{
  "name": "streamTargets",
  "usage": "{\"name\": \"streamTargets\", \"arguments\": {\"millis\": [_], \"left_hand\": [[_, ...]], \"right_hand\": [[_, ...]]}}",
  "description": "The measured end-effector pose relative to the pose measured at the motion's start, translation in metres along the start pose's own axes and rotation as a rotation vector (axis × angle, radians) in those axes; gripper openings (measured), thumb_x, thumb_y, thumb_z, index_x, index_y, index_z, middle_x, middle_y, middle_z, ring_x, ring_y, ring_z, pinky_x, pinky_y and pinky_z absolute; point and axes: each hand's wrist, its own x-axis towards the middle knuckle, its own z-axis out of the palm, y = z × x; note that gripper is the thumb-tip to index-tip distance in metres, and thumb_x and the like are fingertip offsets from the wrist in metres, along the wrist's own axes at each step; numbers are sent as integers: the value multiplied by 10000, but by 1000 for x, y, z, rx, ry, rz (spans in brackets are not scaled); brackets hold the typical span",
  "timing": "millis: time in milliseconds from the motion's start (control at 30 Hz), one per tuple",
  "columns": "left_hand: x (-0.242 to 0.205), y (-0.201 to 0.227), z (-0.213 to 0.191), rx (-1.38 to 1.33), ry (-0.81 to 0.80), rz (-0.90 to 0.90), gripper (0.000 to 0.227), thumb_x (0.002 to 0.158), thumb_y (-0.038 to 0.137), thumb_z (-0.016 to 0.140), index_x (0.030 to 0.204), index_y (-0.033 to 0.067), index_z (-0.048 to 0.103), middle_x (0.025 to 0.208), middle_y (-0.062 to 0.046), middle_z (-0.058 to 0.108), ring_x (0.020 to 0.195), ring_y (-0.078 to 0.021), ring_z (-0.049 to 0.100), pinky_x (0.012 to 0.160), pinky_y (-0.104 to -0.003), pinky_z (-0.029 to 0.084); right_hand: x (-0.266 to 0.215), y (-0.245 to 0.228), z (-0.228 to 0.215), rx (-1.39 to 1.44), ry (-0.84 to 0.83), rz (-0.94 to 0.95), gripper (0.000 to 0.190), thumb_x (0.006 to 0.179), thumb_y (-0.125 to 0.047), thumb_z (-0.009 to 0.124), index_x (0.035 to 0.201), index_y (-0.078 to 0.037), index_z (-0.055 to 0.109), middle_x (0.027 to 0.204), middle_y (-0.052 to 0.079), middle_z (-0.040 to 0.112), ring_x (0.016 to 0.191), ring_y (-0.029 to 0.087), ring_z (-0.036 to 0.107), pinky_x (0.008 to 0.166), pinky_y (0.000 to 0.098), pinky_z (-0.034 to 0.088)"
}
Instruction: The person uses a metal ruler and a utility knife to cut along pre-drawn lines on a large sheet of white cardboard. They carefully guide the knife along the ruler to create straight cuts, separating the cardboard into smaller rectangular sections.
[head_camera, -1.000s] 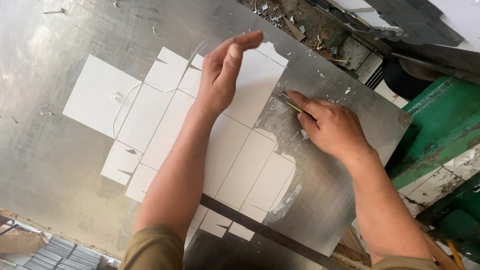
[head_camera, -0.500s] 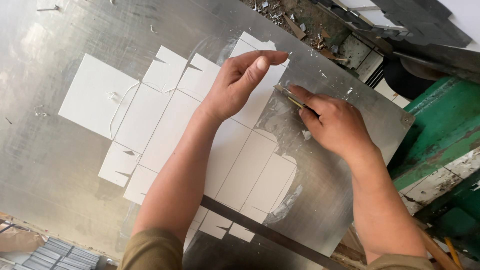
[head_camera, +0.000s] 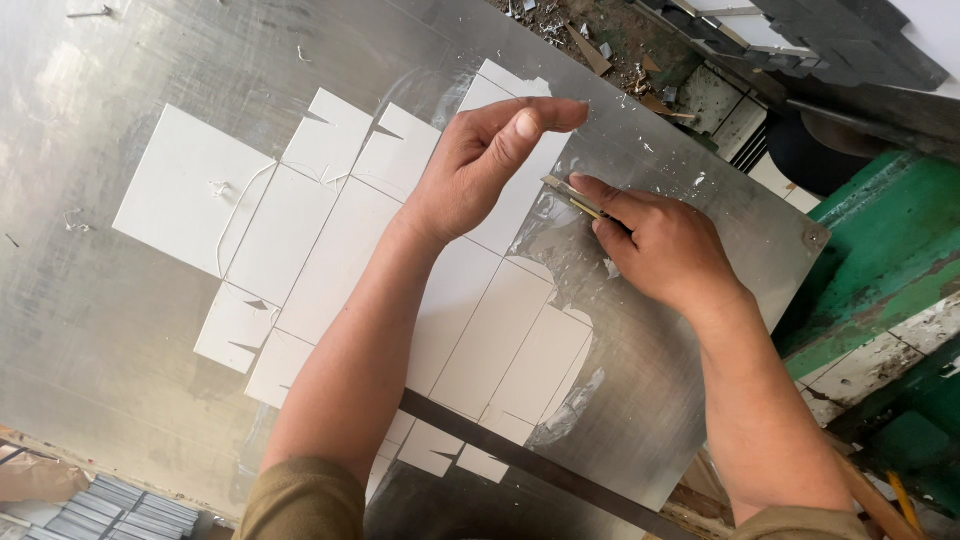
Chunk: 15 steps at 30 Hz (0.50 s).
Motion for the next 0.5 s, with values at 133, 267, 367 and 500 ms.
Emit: {"name": "streamTargets", "arguments": {"millis": [133,267,367,500], "left_hand": [[2,-10,-1,0,15,-23,684,985,637,387,1267,85,676,1286,-86,718,1260,-195,659,1082,-338,508],[3,-13,0,-2,8,-12,650,1002,602,390,1273,82,671,1292,-78,714,1258,-194,665,1078,-338,518],[4,-13,0,-6,7,-14,641,1005,591,394,1276,80,669,1291,-78,714,1258,-194,666,1082,-338,520],[6,-11,2,23,14,-88,660,977,598,396,1259,75,684,1289,-83,720,1253,-178,659,1072,-313,512]], "right_hand": [[3,-14,-11,-5,-78,91,573,958,-243,531,1497,-434,511,1267,-12,710,1052,388,650,762,569,514],[4,-16,-12,4,-85,87,577,954,-239,526,1502,-418,508,1298,-11,702,1066,390,646,779,566,515],[5,-19,-15,1,-101,96,580,952,-234,515,1503,-415,506,1297,-15,700,1058,393,646,767,574,516],[6,-21,-19,6,-140,122,600,955,-242,498,1527,-422,481,1253,11,712,1052,407,638,773,574,508]]}}
